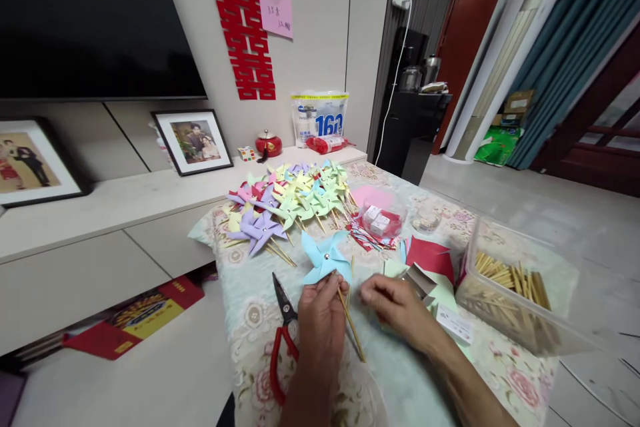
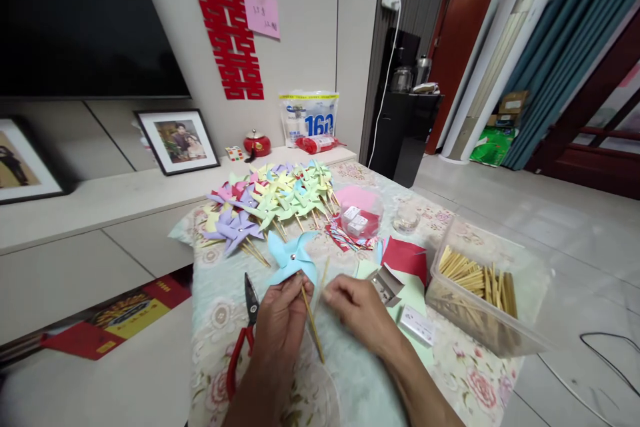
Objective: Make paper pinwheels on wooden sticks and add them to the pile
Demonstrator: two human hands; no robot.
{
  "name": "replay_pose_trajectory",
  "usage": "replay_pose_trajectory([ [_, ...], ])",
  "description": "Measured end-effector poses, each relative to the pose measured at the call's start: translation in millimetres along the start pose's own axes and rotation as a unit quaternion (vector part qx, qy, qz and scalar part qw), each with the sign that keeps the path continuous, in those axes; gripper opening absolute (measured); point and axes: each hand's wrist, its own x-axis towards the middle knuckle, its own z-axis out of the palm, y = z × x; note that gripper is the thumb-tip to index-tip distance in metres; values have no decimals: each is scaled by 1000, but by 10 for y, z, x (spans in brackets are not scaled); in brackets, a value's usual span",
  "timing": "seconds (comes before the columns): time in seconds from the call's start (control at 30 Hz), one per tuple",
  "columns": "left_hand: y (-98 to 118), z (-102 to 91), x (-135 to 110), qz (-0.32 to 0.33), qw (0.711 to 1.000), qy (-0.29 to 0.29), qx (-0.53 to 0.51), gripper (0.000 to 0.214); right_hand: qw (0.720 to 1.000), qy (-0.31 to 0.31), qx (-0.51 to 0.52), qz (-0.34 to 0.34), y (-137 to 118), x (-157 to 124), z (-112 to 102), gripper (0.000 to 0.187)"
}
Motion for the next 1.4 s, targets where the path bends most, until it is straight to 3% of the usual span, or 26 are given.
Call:
replay_pose_trajectory([
  [0.1, 47, -58, 34, 40, 997, 9, 65, 17, 992, -107, 26, 55, 1, -27, 88, 21],
  [0.2, 114, -67, 35, 76, 990, 7, 120, 16, 989, -124, 34, 75, 54, -31, 142, 12],
  [0.37, 155, -18, 29, 84, 987, 8, 135, 19, 991, -100, 55, 69, 160, 12, 194, 8],
  [0.6, 52, -13, 84, 23, 999, 18, 23, 19, 993, -77, 62, 68, 222, 62, 331, 9],
  [0.77, 26, -4, 111, 2, 999, 0, -52, 26, 993, -74, 66, 72, 216, 69, 374, 18],
  [1.0, 34, 67, 52, -3, 997, -7, -72, 25, 996, -20, 32, 81, 119, 109, 311, 26],
  [1.17, -52, 37, 33, -7, 999, 29, -34, 30, 998, 7, 27, 57, 54, 195, 183, 30],
  [1.27, -148, -13, 49, 19, 998, 36, 50, 29, 999, 9, 7, 32, -67, 309, 71, 30],
  [1.4, -258, -55, 52, 67, 980, 3, 188, 22, 999, 28, -26, 4, -269, 550, -83, 29],
])
